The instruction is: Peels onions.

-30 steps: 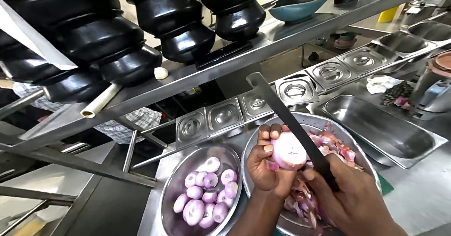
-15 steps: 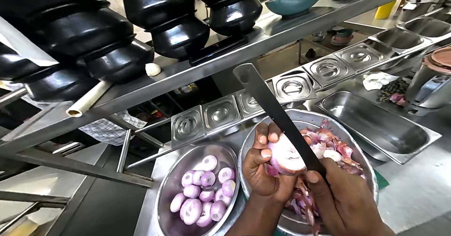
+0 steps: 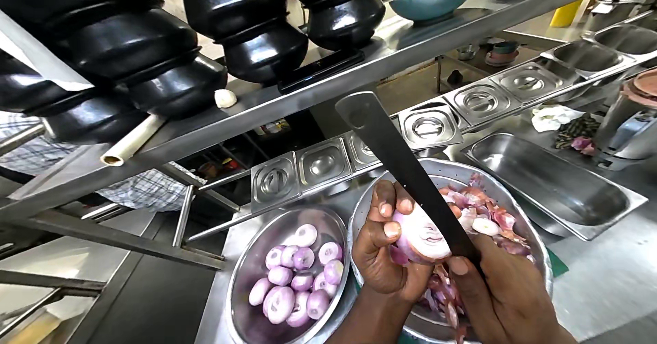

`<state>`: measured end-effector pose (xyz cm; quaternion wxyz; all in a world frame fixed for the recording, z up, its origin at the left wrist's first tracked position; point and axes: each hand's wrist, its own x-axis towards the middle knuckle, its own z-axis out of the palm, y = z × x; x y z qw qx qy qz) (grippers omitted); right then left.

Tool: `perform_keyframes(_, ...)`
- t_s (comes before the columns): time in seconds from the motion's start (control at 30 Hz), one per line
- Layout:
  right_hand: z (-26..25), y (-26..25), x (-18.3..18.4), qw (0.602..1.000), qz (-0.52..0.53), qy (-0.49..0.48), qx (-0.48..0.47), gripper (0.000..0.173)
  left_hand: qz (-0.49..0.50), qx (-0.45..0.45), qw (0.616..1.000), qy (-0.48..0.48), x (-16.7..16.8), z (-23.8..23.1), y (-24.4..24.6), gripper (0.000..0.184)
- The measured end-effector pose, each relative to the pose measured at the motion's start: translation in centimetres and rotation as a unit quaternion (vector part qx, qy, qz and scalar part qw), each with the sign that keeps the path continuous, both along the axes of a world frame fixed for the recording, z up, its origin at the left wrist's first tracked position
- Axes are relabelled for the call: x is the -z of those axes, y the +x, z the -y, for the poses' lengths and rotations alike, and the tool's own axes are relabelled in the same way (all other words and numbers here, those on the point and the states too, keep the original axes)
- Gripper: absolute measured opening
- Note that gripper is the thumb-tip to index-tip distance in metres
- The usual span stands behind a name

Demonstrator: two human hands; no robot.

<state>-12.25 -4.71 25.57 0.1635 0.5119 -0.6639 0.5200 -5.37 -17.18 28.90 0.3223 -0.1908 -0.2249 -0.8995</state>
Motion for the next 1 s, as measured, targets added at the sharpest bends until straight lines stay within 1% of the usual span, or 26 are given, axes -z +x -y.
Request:
perform_keyframes(0.13, 0.0, 0.0, 0.0, 1.000, 0.006, -0.009, -0.024, 0.050, 0.007, 0.004, 1.000, -0.016, -0.3, 0.0, 0.4, 0.010)
perform_keyframes(0.3, 0.1, -0.2, 0.3, 0.999, -0.009, -0.035, -0.018, 0.053, 0.006, 0.029, 0.999, -0.014, -0.4, -0.1, 0.5, 0.017)
perform_keyframes(0.43, -0.1, -0.7, 0.3, 0.998, -0.046, -0.041, 0.001, 0.054, -0.005, 0.049, 0.999, -0.021, -0.5, -0.2, 0.5, 0.015)
perform_keyframes(0.6, -0.1, -1.3, 0.4, 0.995, -0.087, -0.051, 0.012, 0.053, -0.003, 0.060, 0.998, -0.011, -0.8, -0.2, 0.4, 0.008)
perform_keyframes(0.8, -0.3, -2.1, 0.2, 0.990, -0.132, -0.040, 0.014, 0.054, 0.022, 0.081, 0.996, -0.021, -0.8, 0.1, 0.4, 0.009)
perform_keyframes(0.93, -0.4, -2.6, -0.1, 0.983, -0.178, -0.026, 0.023, 0.054, 0.038, 0.058, 0.997, -0.028, -0.9, 0.1, 0.4, 0.006)
perform_keyframes(1.0, -0.4, -2.5, -0.1, 0.978, -0.209, -0.027, 0.009, 0.052, 0.055, 0.037, 0.998, -0.017, -0.9, -0.1, 0.3, 0.007)
